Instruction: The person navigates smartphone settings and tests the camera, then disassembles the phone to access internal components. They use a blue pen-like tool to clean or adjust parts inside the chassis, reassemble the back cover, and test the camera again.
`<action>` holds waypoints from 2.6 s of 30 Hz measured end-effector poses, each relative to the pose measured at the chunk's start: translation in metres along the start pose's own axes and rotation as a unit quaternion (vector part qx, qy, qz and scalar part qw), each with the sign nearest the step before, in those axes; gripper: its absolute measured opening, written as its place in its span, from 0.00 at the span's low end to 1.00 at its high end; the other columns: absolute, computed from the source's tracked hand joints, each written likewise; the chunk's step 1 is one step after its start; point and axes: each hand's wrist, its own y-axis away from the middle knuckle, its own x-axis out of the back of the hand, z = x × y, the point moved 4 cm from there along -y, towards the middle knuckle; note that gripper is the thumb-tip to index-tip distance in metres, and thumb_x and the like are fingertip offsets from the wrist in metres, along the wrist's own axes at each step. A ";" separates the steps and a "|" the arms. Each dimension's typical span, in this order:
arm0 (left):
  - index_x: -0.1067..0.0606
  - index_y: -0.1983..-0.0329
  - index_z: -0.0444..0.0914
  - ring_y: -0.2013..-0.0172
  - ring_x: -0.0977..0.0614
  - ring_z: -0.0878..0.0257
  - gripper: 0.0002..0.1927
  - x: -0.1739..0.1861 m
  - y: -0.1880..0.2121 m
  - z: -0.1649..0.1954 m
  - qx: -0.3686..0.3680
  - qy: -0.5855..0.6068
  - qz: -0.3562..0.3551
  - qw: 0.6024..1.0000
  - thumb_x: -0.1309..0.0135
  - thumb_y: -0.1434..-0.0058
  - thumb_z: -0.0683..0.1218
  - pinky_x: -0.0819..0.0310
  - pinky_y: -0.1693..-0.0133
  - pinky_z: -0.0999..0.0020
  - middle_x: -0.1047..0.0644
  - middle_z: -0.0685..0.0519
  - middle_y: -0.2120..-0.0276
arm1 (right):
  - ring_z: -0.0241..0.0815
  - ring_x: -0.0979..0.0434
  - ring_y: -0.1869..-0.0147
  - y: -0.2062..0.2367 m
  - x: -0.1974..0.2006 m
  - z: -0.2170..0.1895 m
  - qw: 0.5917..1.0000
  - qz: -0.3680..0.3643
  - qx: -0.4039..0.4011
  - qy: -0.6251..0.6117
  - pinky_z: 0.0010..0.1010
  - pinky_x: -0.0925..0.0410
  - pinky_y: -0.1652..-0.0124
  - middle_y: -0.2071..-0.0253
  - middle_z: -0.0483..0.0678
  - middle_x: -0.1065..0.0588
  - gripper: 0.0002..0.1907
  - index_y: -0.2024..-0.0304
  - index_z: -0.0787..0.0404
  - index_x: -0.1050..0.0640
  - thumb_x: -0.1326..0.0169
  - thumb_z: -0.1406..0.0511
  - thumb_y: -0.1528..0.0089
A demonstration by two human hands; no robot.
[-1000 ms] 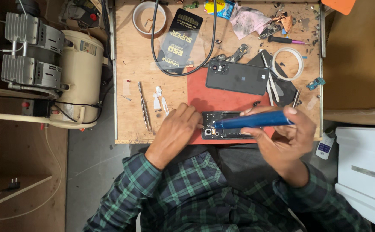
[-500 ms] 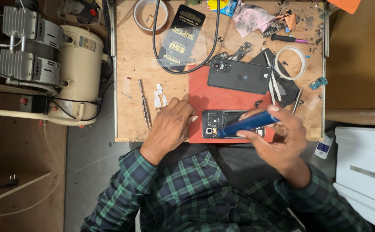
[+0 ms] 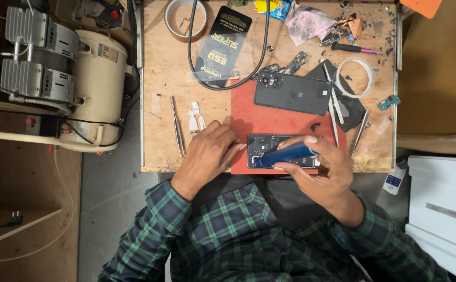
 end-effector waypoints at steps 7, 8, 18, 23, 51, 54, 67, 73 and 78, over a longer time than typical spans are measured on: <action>0.24 0.67 0.36 0.62 0.24 0.52 0.08 0.003 -0.001 0.001 0.010 0.036 -0.022 0.999 0.39 0.39 0.46 0.28 0.61 0.56 0.24 0.50 0.67 | 0.52 0.15 0.49 0.000 0.002 0.001 0.999 0.004 -0.029 -0.020 0.35 0.19 0.55 0.55 0.63 0.22 0.42 0.31 0.57 0.40 0.35 0.80 0.42; 0.24 0.67 0.36 0.62 0.23 0.51 0.09 0.003 -0.001 0.001 0.010 0.040 -0.033 0.999 0.39 0.40 0.46 0.28 0.61 0.56 0.24 0.49 0.68 | 0.52 0.15 0.50 0.000 0.003 0.001 0.999 0.009 -0.025 -0.024 0.36 0.19 0.54 0.55 0.63 0.22 0.42 0.31 0.57 0.40 0.35 0.80 0.42; 0.23 0.67 0.35 0.61 0.22 0.50 0.10 -0.008 0.002 0.010 -0.050 0.053 -0.095 0.993 0.37 0.44 0.47 0.27 0.59 0.56 0.23 0.50 0.68 | 0.55 0.16 0.51 -0.003 0.013 0.001 0.997 0.053 -0.054 -0.025 0.41 0.19 0.51 0.55 0.66 0.23 0.42 0.31 0.58 0.43 0.37 0.82 0.40; 0.22 0.66 0.35 0.60 0.22 0.51 0.10 -0.011 0.004 0.011 -0.055 0.071 -0.099 0.991 0.38 0.43 0.47 0.27 0.58 0.56 0.23 0.50 0.68 | 0.55 0.16 0.52 -0.004 0.012 0.000 0.996 0.051 -0.055 -0.038 0.40 0.19 0.51 0.56 0.66 0.22 0.42 0.31 0.58 0.43 0.37 0.82 0.40; 0.23 0.66 0.33 0.60 0.23 0.50 0.14 -0.009 0.002 0.024 -0.059 0.067 -0.107 0.990 0.35 0.47 0.49 0.27 0.58 0.56 0.23 0.49 0.67 | 0.53 0.16 0.49 -0.002 0.008 -0.003 0.998 0.026 -0.029 -0.044 0.39 0.18 0.52 0.55 0.64 0.23 0.41 0.31 0.56 0.40 0.37 0.80 0.41; 0.22 0.65 0.34 0.59 0.22 0.51 0.11 -0.011 0.003 0.023 -0.068 0.054 -0.091 0.992 0.36 0.45 0.46 0.27 0.57 0.56 0.22 0.49 0.66 | 0.52 0.16 0.51 -0.001 0.007 -0.005 0.999 0.019 -0.020 -0.032 0.37 0.19 0.53 0.54 0.63 0.22 0.41 0.31 0.56 0.40 0.36 0.80 0.41; 0.20 0.65 0.36 0.61 0.21 0.52 0.07 -0.006 0.005 0.015 -0.065 0.047 -0.074 0.994 0.39 0.46 0.41 0.26 0.59 0.58 0.22 0.51 0.68 | 0.53 0.16 0.49 0.000 0.005 -0.004 0.999 0.004 -0.031 -0.025 0.37 0.19 0.54 0.53 0.65 0.22 0.40 0.32 0.58 0.38 0.36 0.80 0.42; 0.21 0.64 0.37 0.62 0.22 0.52 0.06 0.005 0.002 0.012 -0.026 0.075 -0.030 0.996 0.37 0.43 0.41 0.26 0.61 0.58 0.22 0.51 0.67 | 0.53 0.16 0.48 0.001 0.003 -0.002 1.000 0.000 -0.016 -0.004 0.40 0.18 0.51 0.54 0.62 0.24 0.40 0.32 0.59 0.38 0.36 0.81 0.42; 0.25 0.64 0.37 0.62 0.22 0.53 0.08 0.005 0.001 0.010 -0.011 0.072 -0.035 0.997 0.37 0.43 0.42 0.27 0.62 0.58 0.23 0.51 0.68 | 0.52 0.16 0.48 0.001 0.001 -0.003 1.000 -0.008 -0.019 -0.010 0.39 0.18 0.51 0.53 0.63 0.23 0.40 0.32 0.60 0.39 0.36 0.80 0.41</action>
